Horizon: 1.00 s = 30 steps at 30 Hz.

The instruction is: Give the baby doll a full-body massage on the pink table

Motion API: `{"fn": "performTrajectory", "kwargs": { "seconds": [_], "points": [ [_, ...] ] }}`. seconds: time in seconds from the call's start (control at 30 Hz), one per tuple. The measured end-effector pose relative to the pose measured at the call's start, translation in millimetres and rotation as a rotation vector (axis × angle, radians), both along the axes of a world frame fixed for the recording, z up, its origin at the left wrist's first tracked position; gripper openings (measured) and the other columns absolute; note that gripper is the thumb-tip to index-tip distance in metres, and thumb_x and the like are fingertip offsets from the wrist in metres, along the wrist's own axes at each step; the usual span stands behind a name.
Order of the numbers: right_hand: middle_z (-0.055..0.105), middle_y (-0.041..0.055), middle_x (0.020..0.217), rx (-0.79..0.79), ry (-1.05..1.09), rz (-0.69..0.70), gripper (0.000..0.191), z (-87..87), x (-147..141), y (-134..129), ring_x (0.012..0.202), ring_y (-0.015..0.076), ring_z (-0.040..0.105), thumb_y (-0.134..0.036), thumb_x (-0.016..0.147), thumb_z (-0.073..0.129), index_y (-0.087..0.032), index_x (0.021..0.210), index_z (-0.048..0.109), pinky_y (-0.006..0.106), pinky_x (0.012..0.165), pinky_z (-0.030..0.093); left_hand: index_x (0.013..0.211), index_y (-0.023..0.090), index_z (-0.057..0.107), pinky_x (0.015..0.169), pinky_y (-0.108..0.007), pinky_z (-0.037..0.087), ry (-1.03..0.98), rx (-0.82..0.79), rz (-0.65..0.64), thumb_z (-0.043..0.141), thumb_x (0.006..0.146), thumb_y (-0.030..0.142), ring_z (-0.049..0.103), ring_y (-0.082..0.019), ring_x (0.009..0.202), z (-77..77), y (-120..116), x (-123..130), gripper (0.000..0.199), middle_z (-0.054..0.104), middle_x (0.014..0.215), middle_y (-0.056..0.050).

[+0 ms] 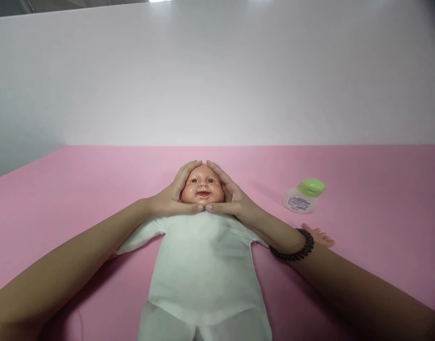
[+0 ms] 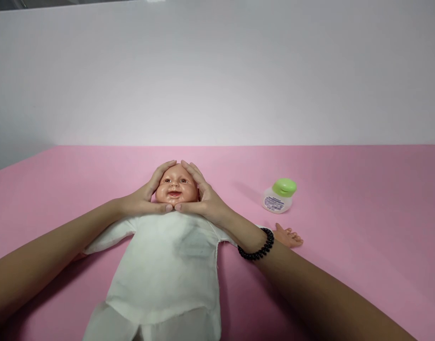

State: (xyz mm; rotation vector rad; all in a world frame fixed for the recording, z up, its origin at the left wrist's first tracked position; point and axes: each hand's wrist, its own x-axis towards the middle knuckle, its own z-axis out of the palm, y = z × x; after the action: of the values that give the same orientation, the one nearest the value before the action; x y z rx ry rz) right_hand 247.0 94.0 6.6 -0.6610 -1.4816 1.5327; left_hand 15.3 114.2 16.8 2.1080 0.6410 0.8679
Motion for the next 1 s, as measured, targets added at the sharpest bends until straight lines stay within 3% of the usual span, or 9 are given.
{"fn": "performTrajectory", "kwargs": {
  "seconds": [0.43,0.8,1.0],
  "points": [
    [0.029,-0.013,0.173,-0.06,0.081,0.032,0.094,-5.2,0.7,5.8,0.159,0.0316,0.033,-0.009,0.068,0.078,-0.052,0.148,0.053,0.058,0.124,0.042,0.165,0.038,0.018,0.126,-0.066,0.03,0.019,-0.058,-0.033,0.076,0.085,0.029,0.016,-0.044,0.161,0.5,1.6,-5.5,0.1,0.012,0.174,-0.011],
    [0.027,-0.0086,0.174,-0.033,0.033,0.014,0.098,1.4,0.0,0.0,0.158,0.0296,0.035,-0.023,0.068,0.094,-0.05,0.151,0.049,0.054,0.124,0.043,0.164,0.037,0.02,0.127,-0.062,0.033,0.014,0.029,0.019,0.086,0.081,0.04,0.021,-0.043,0.16,1.0,-1.2,1.0,0.107,0.016,0.171,-0.014],
    [0.026,-0.0098,0.174,-0.031,0.005,0.004,0.098,1.1,0.7,1.1,0.159,0.0304,0.031,-0.016,0.068,0.089,-0.05,0.152,0.049,0.055,0.125,0.041,0.165,0.038,0.018,0.128,-0.062,0.029,0.027,0.037,-0.002,0.082,0.084,0.033,0.016,-0.042,0.161,-1.3,1.9,-3.0,0.104,0.013,0.172,-0.013]
  ]
}}
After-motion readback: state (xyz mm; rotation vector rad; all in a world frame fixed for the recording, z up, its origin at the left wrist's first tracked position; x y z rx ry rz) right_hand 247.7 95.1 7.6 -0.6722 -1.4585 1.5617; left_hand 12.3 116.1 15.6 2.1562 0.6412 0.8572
